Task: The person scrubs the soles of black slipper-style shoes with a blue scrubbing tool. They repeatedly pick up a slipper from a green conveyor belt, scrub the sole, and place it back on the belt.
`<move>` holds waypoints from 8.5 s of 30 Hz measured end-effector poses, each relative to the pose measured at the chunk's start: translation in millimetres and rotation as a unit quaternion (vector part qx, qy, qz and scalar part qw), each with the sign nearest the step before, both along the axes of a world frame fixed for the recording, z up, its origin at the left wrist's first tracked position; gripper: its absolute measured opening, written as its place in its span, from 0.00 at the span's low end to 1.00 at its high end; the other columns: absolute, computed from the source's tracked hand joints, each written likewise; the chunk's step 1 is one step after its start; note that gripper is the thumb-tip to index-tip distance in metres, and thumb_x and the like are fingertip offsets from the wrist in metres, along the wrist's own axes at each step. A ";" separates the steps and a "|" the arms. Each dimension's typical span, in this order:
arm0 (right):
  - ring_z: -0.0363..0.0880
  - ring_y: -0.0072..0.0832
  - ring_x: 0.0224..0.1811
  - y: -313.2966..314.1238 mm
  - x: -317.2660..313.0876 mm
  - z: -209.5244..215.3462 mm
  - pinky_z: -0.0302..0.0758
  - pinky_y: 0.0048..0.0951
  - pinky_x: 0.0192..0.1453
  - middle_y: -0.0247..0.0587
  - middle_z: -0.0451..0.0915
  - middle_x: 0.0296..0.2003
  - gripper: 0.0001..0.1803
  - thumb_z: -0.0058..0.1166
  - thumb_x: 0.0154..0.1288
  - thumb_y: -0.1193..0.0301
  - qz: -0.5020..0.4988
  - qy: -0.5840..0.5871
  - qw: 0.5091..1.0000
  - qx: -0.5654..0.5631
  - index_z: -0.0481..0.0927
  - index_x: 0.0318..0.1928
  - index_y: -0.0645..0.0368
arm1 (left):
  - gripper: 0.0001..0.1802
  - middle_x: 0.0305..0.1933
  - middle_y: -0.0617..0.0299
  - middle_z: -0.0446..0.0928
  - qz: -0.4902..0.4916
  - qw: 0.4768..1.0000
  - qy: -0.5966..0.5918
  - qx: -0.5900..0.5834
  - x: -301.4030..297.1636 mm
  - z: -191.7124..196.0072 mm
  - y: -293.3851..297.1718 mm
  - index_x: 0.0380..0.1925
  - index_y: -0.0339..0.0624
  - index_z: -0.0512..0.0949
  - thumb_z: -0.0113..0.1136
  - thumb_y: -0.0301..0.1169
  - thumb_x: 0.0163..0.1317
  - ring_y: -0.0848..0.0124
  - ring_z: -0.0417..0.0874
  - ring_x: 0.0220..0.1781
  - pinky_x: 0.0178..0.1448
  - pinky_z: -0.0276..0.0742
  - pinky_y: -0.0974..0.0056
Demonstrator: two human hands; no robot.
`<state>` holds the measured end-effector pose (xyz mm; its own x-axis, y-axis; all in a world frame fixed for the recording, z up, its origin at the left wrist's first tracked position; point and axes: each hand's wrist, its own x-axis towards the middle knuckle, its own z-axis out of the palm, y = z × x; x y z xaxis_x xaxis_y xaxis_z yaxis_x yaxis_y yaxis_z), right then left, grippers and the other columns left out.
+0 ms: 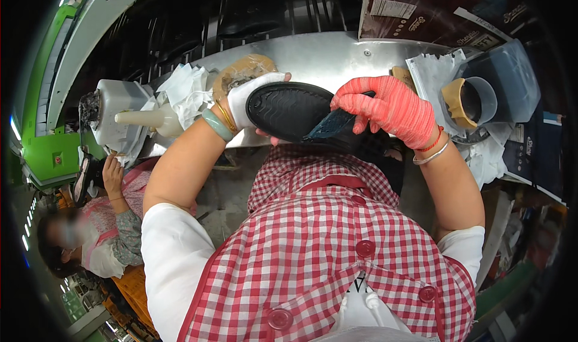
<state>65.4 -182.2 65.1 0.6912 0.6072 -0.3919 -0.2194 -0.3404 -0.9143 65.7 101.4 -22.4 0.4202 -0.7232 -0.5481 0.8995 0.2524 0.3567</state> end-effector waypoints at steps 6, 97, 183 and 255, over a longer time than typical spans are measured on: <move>0.76 0.17 0.22 -16.7 -0.2 1.7 0.68 0.18 0.25 0.33 0.80 0.29 0.17 0.53 0.61 0.60 -0.002 0.014 0.999 -0.038 0.81 0.41 0.61 | 0.16 0.30 0.56 0.81 0.079 0.971 -0.134 0.182 -6.1 2.5 -4.9 0.34 0.39 0.78 0.51 0.41 0.65 0.67 0.82 0.29 0.31 0.79 0.65; 0.74 0.19 0.22 -95.6 -68.4 -25.3 0.65 0.16 0.26 0.29 0.74 0.26 0.17 0.57 0.63 0.61 -0.579 -0.137 0.673 0.440 0.75 0.45 0.59 | 0.31 0.61 0.48 0.62 0.304 0.831 -0.458 -0.091 148.0 248.3 -180.4 0.64 0.40 0.53 0.45 0.43 0.66 0.53 0.68 0.60 0.63 0.67 0.49; 0.76 0.19 0.26 -190.5 -37.1 -7.6 0.74 0.22 0.32 0.36 0.80 0.29 0.15 0.57 0.61 0.62 -0.533 -0.299 0.791 0.005 0.81 0.41 0.62 | 0.30 0.61 0.50 0.65 0.211 0.953 -0.192 -0.105 -84.1 24.3 -143.1 0.65 0.51 0.55 0.49 0.41 0.65 0.50 0.73 0.58 0.56 0.76 0.51; 0.77 0.16 0.29 -28.2 -124.7 18.8 0.77 0.19 0.33 0.37 0.81 0.30 0.09 0.52 0.64 0.74 -0.313 -0.159 0.928 0.126 0.80 0.40 0.66 | 0.43 0.66 0.48 0.59 0.226 0.918 -0.084 -0.315 -69.4 26.2 -143.2 0.69 0.54 0.49 0.24 0.68 0.61 0.50 0.65 0.63 0.66 0.60 0.44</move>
<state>-59.3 -210.4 83.9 0.9957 0.0917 -0.0091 -0.0088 -0.0043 -1.0000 -3.8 -41.8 3.8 0.7958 -0.6053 0.0184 0.5978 0.7900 0.1357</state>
